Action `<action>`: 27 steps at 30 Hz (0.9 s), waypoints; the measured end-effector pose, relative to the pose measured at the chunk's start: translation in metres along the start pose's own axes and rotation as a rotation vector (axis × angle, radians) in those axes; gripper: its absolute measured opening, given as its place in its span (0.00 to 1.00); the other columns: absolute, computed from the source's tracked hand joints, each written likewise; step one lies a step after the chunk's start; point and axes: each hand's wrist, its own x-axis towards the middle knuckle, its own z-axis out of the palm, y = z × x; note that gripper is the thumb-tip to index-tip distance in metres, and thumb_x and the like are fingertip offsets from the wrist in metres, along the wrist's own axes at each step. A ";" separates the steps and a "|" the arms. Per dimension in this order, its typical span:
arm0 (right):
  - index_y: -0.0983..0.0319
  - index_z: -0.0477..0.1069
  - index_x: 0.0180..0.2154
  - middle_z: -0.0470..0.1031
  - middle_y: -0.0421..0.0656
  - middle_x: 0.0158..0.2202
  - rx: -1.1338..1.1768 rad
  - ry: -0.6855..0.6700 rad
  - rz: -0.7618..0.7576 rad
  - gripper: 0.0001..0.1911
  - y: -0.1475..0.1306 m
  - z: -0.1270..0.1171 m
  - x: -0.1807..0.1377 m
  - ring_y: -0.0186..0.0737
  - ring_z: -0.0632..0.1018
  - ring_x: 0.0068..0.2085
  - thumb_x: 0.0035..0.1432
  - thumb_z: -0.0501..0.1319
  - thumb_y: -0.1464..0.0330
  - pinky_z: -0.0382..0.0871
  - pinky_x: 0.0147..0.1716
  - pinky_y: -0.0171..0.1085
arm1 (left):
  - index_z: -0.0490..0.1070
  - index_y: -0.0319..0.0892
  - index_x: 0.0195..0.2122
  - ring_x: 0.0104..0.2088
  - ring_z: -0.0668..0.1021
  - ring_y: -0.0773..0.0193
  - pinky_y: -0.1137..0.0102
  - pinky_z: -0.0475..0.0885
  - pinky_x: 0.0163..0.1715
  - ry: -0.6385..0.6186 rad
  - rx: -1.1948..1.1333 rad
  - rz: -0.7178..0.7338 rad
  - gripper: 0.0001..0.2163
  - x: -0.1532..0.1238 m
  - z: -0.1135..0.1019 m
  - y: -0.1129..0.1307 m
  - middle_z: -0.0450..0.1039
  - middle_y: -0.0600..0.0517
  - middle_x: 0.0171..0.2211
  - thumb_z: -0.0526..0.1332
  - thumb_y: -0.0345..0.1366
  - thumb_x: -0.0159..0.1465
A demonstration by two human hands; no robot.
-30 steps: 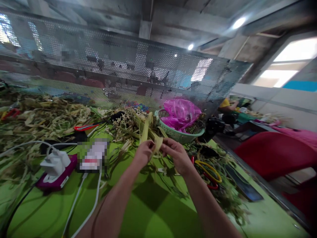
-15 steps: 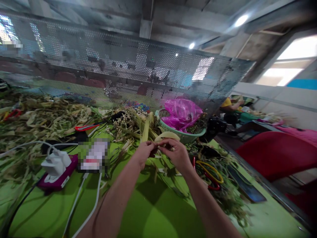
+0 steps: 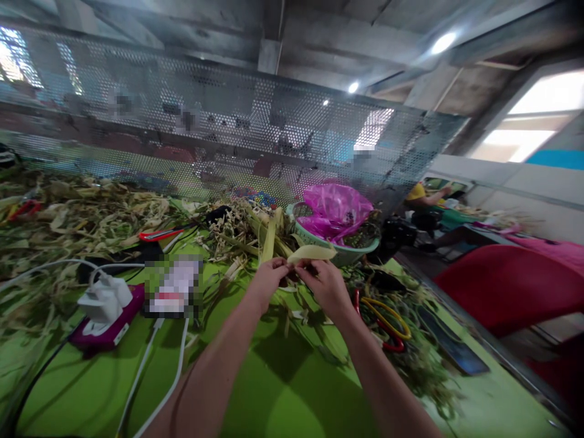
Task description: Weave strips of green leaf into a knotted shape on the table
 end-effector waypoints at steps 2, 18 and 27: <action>0.61 0.74 0.31 0.77 0.43 0.29 0.031 -0.039 0.017 0.10 0.003 0.002 0.000 0.42 0.75 0.32 0.58 0.58 0.63 0.67 0.35 0.38 | 0.69 0.40 0.24 0.23 0.70 0.69 0.73 0.60 0.25 -0.026 0.067 0.068 0.07 0.002 0.000 -0.002 0.70 0.53 0.22 0.63 0.37 0.53; 0.60 0.77 0.31 0.80 0.42 0.33 0.463 0.007 0.124 0.08 -0.006 0.006 -0.001 0.44 0.79 0.37 0.49 0.66 0.63 0.72 0.43 0.43 | 0.68 0.41 0.22 0.21 0.70 0.71 0.75 0.63 0.27 0.039 -0.087 -0.039 0.02 0.001 -0.003 0.000 0.69 0.55 0.19 0.61 0.32 0.50; 0.59 0.79 0.32 0.80 0.41 0.31 0.214 0.023 0.040 0.08 0.000 0.003 -0.002 0.44 0.79 0.35 0.53 0.65 0.62 0.71 0.41 0.40 | 0.68 0.40 0.22 0.23 0.71 0.70 0.76 0.63 0.25 0.028 -0.086 -0.054 0.01 -0.005 0.000 0.009 0.70 0.54 0.21 0.60 0.31 0.49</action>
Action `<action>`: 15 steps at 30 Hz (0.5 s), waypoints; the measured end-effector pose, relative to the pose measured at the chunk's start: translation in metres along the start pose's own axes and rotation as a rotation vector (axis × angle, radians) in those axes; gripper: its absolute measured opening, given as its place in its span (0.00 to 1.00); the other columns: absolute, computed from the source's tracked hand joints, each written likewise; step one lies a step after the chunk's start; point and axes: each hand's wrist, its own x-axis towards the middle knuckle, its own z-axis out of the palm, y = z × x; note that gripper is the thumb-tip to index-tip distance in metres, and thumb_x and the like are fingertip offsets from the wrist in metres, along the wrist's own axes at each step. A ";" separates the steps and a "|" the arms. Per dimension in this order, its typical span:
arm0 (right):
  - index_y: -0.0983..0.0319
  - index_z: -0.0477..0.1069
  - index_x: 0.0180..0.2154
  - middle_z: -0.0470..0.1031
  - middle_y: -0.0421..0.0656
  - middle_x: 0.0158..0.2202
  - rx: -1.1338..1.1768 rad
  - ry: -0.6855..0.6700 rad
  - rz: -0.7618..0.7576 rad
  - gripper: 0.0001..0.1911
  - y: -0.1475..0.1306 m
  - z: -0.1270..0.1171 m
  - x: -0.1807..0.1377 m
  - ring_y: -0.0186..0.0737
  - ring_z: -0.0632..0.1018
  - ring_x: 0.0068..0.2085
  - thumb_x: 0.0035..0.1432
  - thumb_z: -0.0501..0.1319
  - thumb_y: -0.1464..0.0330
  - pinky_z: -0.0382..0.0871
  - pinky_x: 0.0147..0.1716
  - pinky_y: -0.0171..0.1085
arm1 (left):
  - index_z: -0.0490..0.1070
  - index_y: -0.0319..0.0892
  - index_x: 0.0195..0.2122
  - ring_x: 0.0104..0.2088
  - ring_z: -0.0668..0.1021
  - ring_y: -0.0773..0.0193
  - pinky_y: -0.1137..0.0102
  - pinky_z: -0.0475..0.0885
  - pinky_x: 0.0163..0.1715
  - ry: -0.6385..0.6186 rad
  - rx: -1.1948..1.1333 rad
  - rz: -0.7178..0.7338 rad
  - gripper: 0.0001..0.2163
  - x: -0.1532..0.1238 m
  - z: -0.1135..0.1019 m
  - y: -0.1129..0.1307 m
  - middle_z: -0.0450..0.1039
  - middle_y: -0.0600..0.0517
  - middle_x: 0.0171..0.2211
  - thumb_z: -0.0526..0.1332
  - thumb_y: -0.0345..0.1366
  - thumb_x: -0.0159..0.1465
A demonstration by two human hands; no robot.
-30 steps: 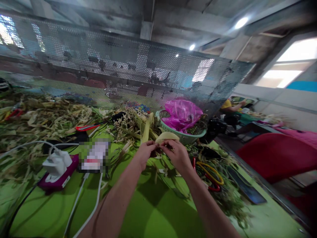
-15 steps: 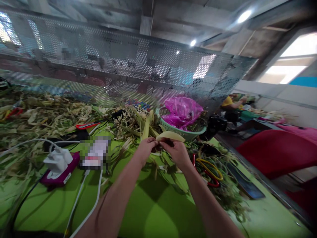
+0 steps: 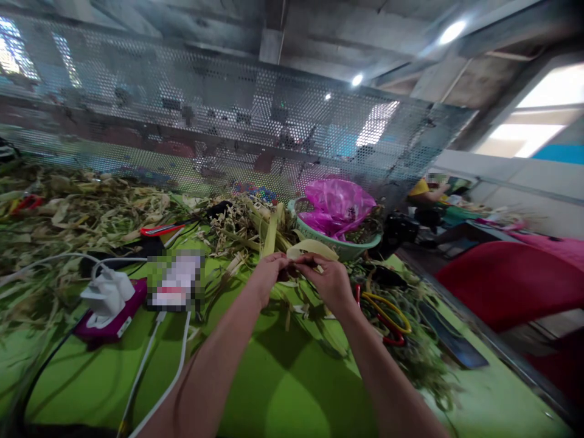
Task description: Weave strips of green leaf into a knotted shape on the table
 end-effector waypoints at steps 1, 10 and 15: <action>0.59 0.78 0.32 0.80 0.41 0.31 -0.019 -0.007 -0.009 0.08 0.000 -0.001 0.000 0.44 0.79 0.35 0.53 0.64 0.62 0.71 0.40 0.40 | 0.68 0.40 0.23 0.23 0.72 0.70 0.76 0.63 0.25 -0.006 0.001 -0.001 0.01 0.000 0.000 0.000 0.71 0.53 0.21 0.60 0.31 0.49; 0.59 0.77 0.36 0.80 0.43 0.36 -0.064 -0.050 -0.063 0.09 0.002 -0.002 0.001 0.44 0.78 0.39 0.58 0.61 0.63 0.70 0.43 0.40 | 0.67 0.41 0.24 0.23 0.70 0.71 0.76 0.62 0.24 0.017 0.016 -0.011 0.03 0.002 0.000 -0.004 0.70 0.54 0.23 0.61 0.32 0.48; 0.59 0.76 0.40 0.79 0.44 0.39 0.143 0.031 -0.018 0.11 0.010 0.009 0.001 0.44 0.78 0.40 0.54 0.63 0.62 0.72 0.43 0.40 | 0.66 0.41 0.22 0.24 0.70 0.70 0.75 0.62 0.26 0.047 0.021 0.056 0.07 0.002 0.001 -0.005 0.68 0.55 0.22 0.65 0.33 0.47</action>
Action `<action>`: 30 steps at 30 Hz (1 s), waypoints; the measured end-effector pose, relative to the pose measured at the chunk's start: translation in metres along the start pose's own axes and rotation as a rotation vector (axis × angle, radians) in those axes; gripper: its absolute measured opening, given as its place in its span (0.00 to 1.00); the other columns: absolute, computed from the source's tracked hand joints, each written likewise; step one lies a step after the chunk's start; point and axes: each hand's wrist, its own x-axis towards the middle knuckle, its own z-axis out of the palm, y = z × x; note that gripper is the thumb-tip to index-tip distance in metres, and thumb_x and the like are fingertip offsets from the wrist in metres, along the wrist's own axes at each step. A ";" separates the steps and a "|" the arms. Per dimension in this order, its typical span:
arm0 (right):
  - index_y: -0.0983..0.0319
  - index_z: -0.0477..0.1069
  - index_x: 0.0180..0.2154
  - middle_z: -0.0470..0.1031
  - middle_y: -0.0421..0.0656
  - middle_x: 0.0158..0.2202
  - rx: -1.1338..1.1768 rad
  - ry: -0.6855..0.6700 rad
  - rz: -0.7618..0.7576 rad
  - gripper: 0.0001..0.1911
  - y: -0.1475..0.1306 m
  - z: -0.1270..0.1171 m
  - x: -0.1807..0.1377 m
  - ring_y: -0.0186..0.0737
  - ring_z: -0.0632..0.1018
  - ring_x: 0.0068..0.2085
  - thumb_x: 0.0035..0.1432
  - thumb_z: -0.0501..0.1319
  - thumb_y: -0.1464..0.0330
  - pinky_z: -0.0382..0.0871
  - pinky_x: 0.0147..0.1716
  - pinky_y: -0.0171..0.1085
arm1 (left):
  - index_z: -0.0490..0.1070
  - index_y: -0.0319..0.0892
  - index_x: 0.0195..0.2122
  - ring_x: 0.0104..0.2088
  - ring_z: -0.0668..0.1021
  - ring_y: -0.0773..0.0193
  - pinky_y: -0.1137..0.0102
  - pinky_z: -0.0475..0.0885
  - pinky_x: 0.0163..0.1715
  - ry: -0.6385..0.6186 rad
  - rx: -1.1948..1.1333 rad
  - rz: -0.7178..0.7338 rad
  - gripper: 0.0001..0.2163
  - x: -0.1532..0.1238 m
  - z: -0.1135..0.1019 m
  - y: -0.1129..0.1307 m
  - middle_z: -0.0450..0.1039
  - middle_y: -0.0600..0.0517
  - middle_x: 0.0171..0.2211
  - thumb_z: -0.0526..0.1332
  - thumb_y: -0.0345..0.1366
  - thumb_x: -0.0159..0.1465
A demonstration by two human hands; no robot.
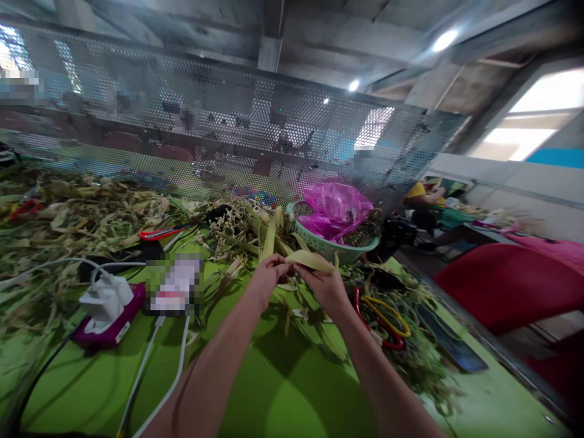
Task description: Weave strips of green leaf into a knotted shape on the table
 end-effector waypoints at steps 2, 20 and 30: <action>0.59 0.75 0.39 0.79 0.43 0.38 0.028 0.025 0.027 0.11 0.000 0.002 0.000 0.44 0.78 0.39 0.53 0.63 0.63 0.72 0.42 0.41 | 0.66 0.41 0.22 0.25 0.70 0.70 0.75 0.62 0.27 0.004 0.027 0.028 0.07 0.001 0.001 -0.001 0.67 0.55 0.21 0.65 0.33 0.47; 0.62 0.76 0.29 0.78 0.42 0.29 0.106 0.014 0.120 0.11 -0.014 -0.003 0.001 0.41 0.77 0.33 0.46 0.68 0.61 0.71 0.37 0.38 | 0.68 0.39 0.22 0.22 0.70 0.71 0.75 0.63 0.25 -0.040 -0.013 -0.046 0.08 0.005 -0.002 -0.004 0.69 0.54 0.21 0.66 0.35 0.48; 0.61 0.74 0.33 0.76 0.40 0.30 0.121 -0.035 0.129 0.10 -0.008 -0.005 -0.001 0.40 0.75 0.32 0.50 0.64 0.62 0.69 0.33 0.35 | 0.70 0.41 0.23 0.25 0.68 0.70 0.76 0.61 0.26 -0.103 0.081 0.069 0.03 0.002 0.000 0.000 0.68 0.54 0.22 0.63 0.34 0.50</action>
